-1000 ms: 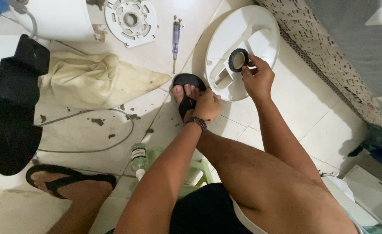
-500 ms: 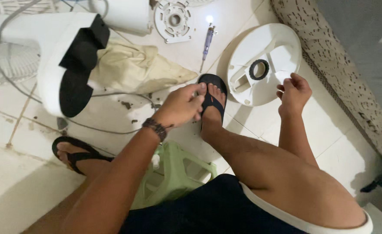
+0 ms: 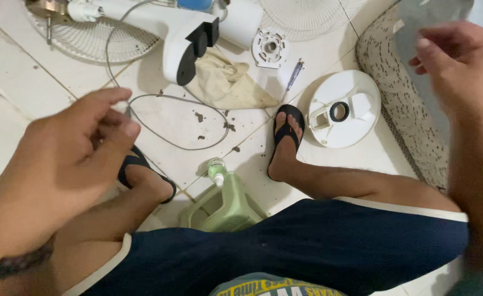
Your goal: The person disassembles an electric fan by first wiping the motor housing with a cloth, then using a screwdriver to loosen screws and remove the motor from the fan stand. They then detach the power cord from the stand base and place the components on the floor.
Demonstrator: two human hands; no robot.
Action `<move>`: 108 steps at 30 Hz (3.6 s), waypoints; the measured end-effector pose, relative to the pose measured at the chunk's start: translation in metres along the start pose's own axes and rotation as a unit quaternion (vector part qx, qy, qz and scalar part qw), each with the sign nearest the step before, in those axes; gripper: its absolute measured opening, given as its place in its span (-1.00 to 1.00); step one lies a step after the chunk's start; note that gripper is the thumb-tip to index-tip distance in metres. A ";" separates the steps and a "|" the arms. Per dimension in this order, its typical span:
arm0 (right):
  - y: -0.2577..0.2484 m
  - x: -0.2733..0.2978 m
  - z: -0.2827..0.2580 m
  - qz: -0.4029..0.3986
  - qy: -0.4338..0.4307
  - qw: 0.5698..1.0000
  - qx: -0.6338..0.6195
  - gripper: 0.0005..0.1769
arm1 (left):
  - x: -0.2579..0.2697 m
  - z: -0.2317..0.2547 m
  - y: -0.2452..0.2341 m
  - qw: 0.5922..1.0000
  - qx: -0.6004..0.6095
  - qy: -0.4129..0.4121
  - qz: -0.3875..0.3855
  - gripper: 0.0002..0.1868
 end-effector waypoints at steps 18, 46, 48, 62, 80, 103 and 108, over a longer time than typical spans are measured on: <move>0.368 -0.044 -0.151 -0.199 0.449 0.657 -0.573 0.15 | 0.026 -0.017 -0.048 0.944 -0.041 0.179 0.273 -0.66; 0.373 -0.065 -0.216 -0.198 0.312 0.715 -0.593 -0.54 | 0.011 -0.062 -0.072 0.852 0.034 0.221 0.474 -0.76; 0.372 -0.061 -0.223 -0.193 0.306 0.721 -0.590 -0.53 | 0.014 -0.062 -0.073 0.845 0.036 0.228 0.483 -0.76; 0.372 -0.054 -0.242 -0.186 0.412 0.648 -0.613 -0.43 | 0.023 -0.067 -0.095 0.823 0.039 0.227 0.519 -0.79; 0.284 0.024 -0.218 -0.181 0.274 0.669 -0.667 -0.27 | -0.002 -0.087 -0.080 0.870 0.111 0.142 0.459 -0.82; 0.134 0.149 -0.278 -0.083 -0.137 0.870 -0.467 0.15 | -0.005 0.010 0.013 0.544 0.821 0.116 0.127 -0.35; 0.129 0.157 -0.299 -0.023 -0.246 0.908 -0.338 0.15 | 0.008 0.005 0.000 0.547 0.826 0.111 0.072 -0.48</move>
Point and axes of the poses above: each hand's wrist, its own x-axis away from the middle knuckle, its own y-axis out of the palm, z = x × y, the point moved 2 cm from there along -x, towards the middle knuckle, and after that the axes turned 5 degrees about x, right-handed, at the moved point
